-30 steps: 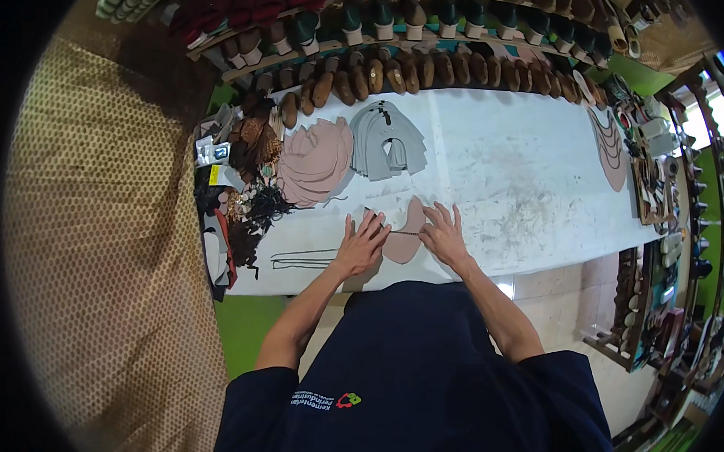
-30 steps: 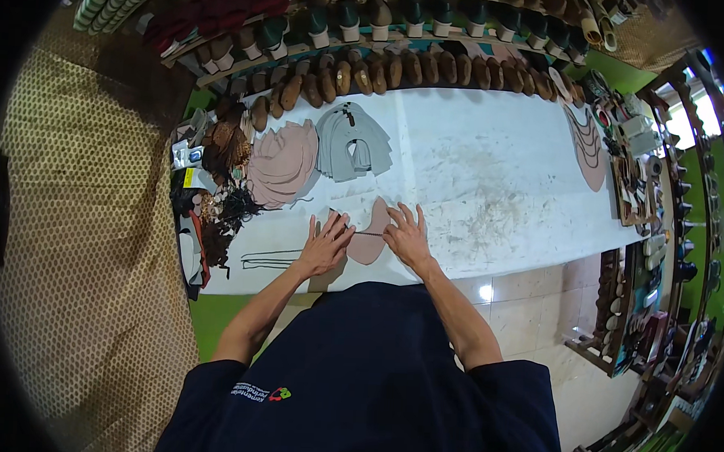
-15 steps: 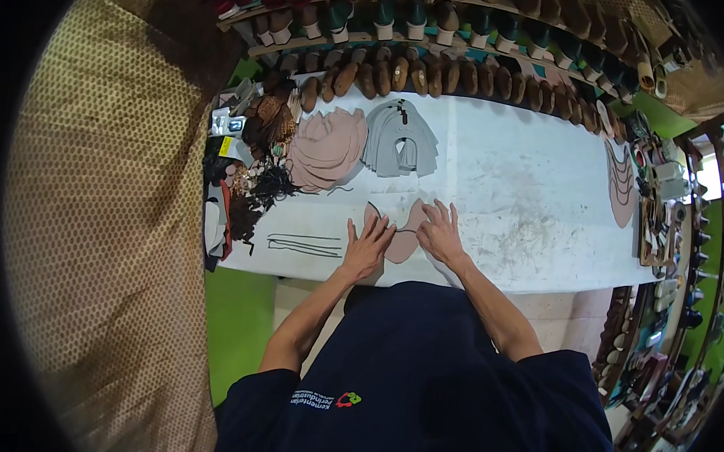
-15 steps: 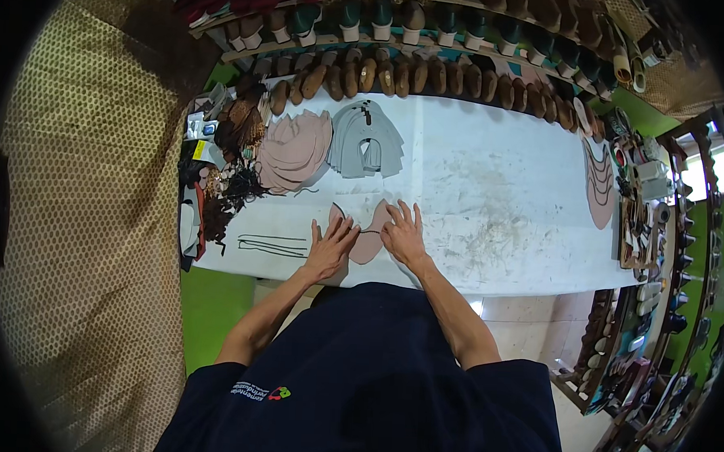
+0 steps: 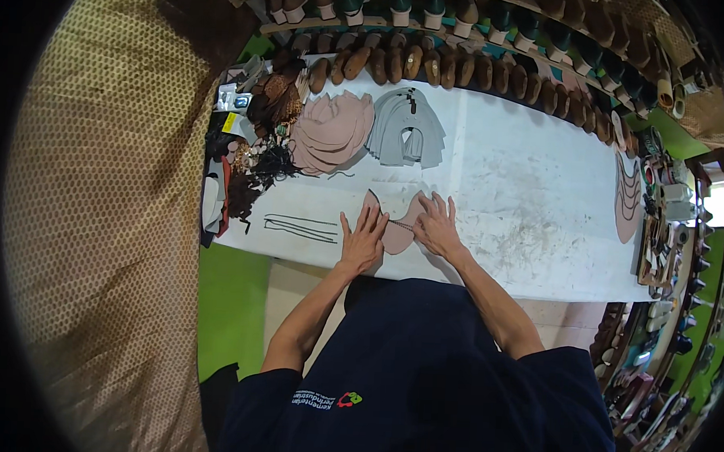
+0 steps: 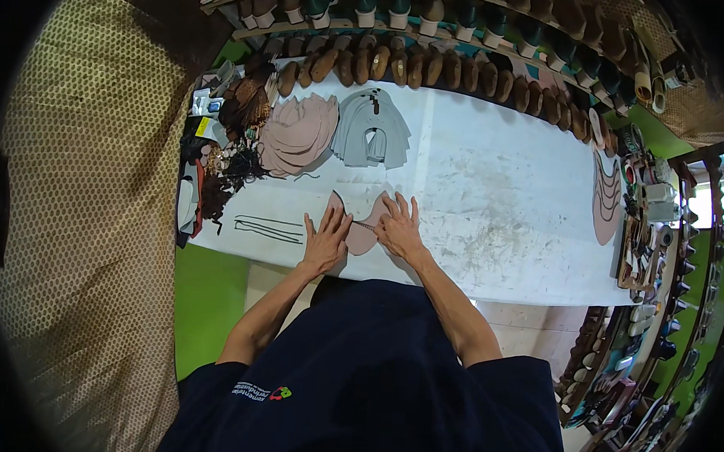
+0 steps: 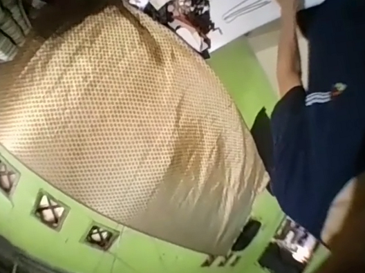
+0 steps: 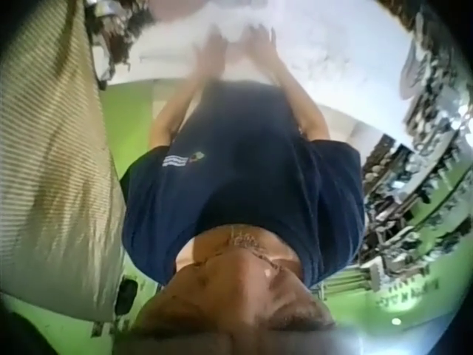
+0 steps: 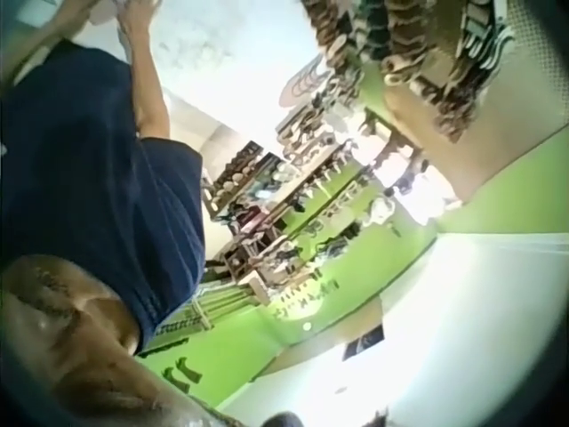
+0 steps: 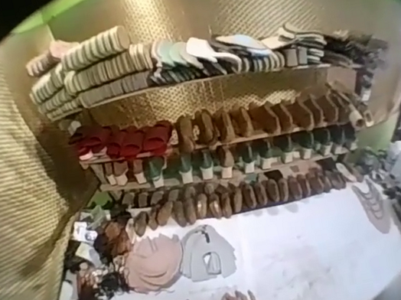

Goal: The person is inspecting and sorting shoe upper components on a workbench.

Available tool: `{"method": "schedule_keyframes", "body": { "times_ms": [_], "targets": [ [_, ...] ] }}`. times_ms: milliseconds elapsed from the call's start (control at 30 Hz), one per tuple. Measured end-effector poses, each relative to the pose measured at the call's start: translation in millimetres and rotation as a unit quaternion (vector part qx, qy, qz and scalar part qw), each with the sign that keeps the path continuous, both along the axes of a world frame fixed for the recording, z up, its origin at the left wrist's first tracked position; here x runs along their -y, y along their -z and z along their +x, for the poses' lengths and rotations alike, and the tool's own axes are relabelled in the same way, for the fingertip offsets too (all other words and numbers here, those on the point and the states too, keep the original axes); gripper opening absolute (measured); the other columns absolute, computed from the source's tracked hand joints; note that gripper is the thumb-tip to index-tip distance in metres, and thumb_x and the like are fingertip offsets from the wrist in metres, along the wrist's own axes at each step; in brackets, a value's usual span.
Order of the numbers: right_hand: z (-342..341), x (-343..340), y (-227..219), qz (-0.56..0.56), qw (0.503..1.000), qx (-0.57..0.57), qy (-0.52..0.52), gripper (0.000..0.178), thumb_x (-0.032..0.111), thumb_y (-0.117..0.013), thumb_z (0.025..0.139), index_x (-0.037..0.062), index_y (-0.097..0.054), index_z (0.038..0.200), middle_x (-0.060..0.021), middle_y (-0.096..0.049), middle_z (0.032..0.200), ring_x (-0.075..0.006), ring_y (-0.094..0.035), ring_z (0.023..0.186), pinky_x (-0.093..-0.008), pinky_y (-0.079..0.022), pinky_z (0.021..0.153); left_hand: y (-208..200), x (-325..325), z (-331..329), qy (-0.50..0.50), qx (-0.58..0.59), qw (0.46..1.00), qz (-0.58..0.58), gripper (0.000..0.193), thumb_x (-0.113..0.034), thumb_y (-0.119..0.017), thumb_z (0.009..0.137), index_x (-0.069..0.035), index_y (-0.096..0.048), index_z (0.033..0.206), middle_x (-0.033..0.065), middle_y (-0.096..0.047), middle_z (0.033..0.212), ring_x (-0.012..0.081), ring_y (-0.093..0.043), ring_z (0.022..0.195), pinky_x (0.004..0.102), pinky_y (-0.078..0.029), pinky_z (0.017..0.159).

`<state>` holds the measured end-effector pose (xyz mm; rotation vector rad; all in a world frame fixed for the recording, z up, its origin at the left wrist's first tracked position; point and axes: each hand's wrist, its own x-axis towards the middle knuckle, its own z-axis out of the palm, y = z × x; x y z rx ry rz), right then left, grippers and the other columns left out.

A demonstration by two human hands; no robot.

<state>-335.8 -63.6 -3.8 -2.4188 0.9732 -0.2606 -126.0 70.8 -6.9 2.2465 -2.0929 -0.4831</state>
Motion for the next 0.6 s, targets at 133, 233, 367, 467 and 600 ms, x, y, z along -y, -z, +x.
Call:
{"method": "schedule_keyframes", "body": {
  "times_ms": [133,233,367,467,600],
  "targets": [
    [-0.2,1.5,0.6,0.005,1.000,0.002,0.006,0.028,0.030,-0.065,0.091,0.0049,-0.076,0.092,-0.0158,-0.050,0.156,-0.0395,-0.030,0.155,-0.0654,-0.010,0.127,-7.0,2.6,-0.9,0.021,0.041,0.999,0.003,0.074,-0.025,-0.059,0.095,-0.022,-0.036,0.166,0.0075,-0.020,0.177,0.0312,-0.013,0.164,0.0799,-0.002,0.120],
    [-1.0,2.9,1.5,-0.014,1.000,0.000,0.008,0.027,0.029,-0.065,0.091,0.0048,-0.076,0.092,-0.0157,-0.050,0.156,-0.0397,-0.031,0.154,-0.0656,-0.010,0.127,-11.2,3.7,-1.8,0.032,0.060,0.998,0.002,0.075,-0.026,-0.059,0.095,-0.021,-0.036,0.165,0.0077,-0.020,0.177,0.0311,-0.013,0.164,0.0792,-0.003,0.120],
    [-0.3,9.7,2.3,-0.030,1.000,0.001,0.005,0.026,0.029,-0.065,0.091,0.0046,-0.075,0.091,-0.0165,-0.049,0.156,-0.0419,-0.031,0.154,-0.0676,-0.011,0.126,-13.7,6.1,-9.9,0.038,0.069,0.997,0.004,0.078,-0.025,-0.062,0.092,-0.017,-0.036,0.165,0.0068,-0.017,0.177,0.0297,-0.013,0.164,0.0786,-0.004,0.121],
    [1.4,10.8,4.4,-0.039,0.999,0.003,-0.003,0.026,0.028,-0.065,0.091,0.0044,-0.075,0.090,-0.0175,-0.048,0.156,-0.0436,-0.029,0.154,-0.0695,-0.012,0.125,-8.8,3.4,-12.5,0.026,0.066,0.997,-0.006,0.080,-0.022,-0.063,0.092,-0.014,-0.034,0.166,0.0064,-0.016,0.178,0.0298,-0.012,0.164,0.0790,-0.005,0.121],
    [1.4,15.0,6.3,-0.050,0.999,0.002,-0.005,0.026,0.028,-0.066,0.091,0.0044,-0.075,0.089,-0.0172,-0.049,0.155,-0.0434,-0.030,0.154,-0.0694,-0.012,0.125,-6.1,4.9,-15.2,0.006,0.036,0.999,-0.001,0.080,-0.021,-0.063,0.093,-0.016,-0.033,0.166,0.0063,-0.016,0.178,0.0300,-0.012,0.164,0.0792,-0.005,0.121]
  ]
}}
